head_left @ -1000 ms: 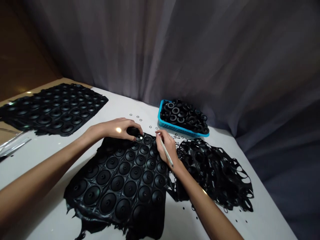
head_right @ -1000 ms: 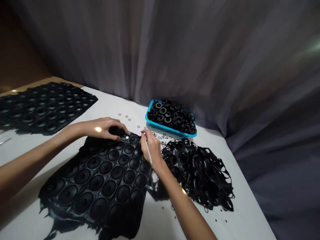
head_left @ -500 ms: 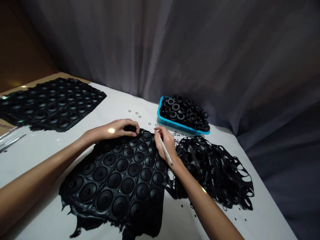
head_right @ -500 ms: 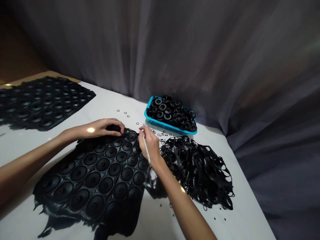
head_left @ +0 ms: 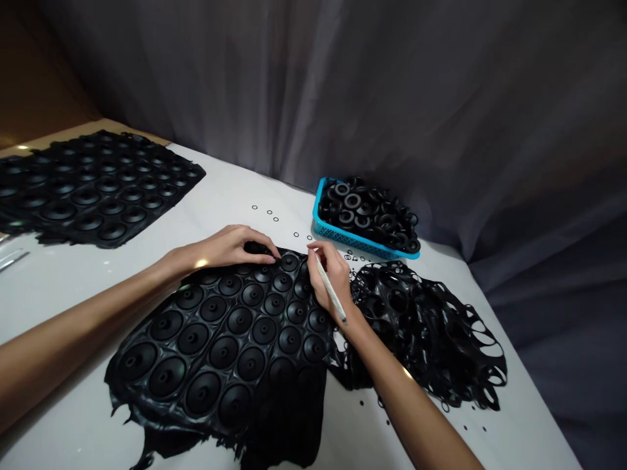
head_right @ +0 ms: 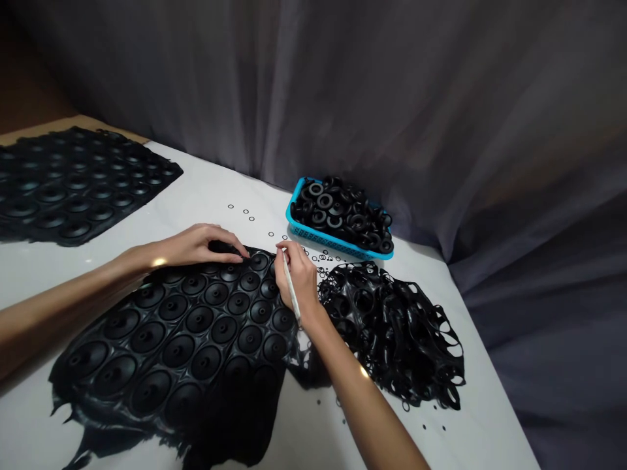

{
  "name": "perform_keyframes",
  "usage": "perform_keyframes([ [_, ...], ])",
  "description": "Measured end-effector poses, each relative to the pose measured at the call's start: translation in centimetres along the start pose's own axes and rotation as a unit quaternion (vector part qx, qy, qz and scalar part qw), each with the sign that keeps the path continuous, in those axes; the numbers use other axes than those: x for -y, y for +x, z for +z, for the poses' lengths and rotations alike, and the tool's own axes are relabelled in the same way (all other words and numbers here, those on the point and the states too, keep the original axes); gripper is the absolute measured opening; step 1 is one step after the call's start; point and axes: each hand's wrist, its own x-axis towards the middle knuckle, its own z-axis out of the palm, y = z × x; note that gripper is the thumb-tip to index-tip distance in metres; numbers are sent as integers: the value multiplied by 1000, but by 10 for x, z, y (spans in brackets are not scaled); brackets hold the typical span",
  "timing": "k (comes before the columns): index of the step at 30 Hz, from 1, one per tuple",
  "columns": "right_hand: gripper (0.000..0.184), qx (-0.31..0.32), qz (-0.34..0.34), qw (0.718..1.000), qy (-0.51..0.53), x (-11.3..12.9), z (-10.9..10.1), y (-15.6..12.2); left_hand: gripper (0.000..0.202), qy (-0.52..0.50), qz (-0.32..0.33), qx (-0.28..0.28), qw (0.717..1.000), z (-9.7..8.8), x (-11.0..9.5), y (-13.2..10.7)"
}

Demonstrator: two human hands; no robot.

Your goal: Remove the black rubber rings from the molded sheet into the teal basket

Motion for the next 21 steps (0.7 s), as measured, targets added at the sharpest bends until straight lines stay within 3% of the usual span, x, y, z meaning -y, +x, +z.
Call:
perform_keyframes([
  [7, 14, -71, -61, 996, -15, 10, -8, 3, 27, 108, 47, -24, 993, 8, -6, 4],
  [9, 11, -85, -42, 995, 24, 19, -11, 6, 27, 101, 45, -21, 994, 10, -6, 5],
  [13, 11, -20, 71, 986, 148, 39, -12, 8, 31, 52, 16, -43, 998, 13, -4, 6],
  [15, 12, 27, 94, 978, 186, 44, -9, 5, 33, 18, -10, -66, 998, 14, -3, 6],
  [21, 11, 83, 21, 983, 160, 35, -5, -4, 29, -40, -41, -96, 994, 18, -2, 5],
])
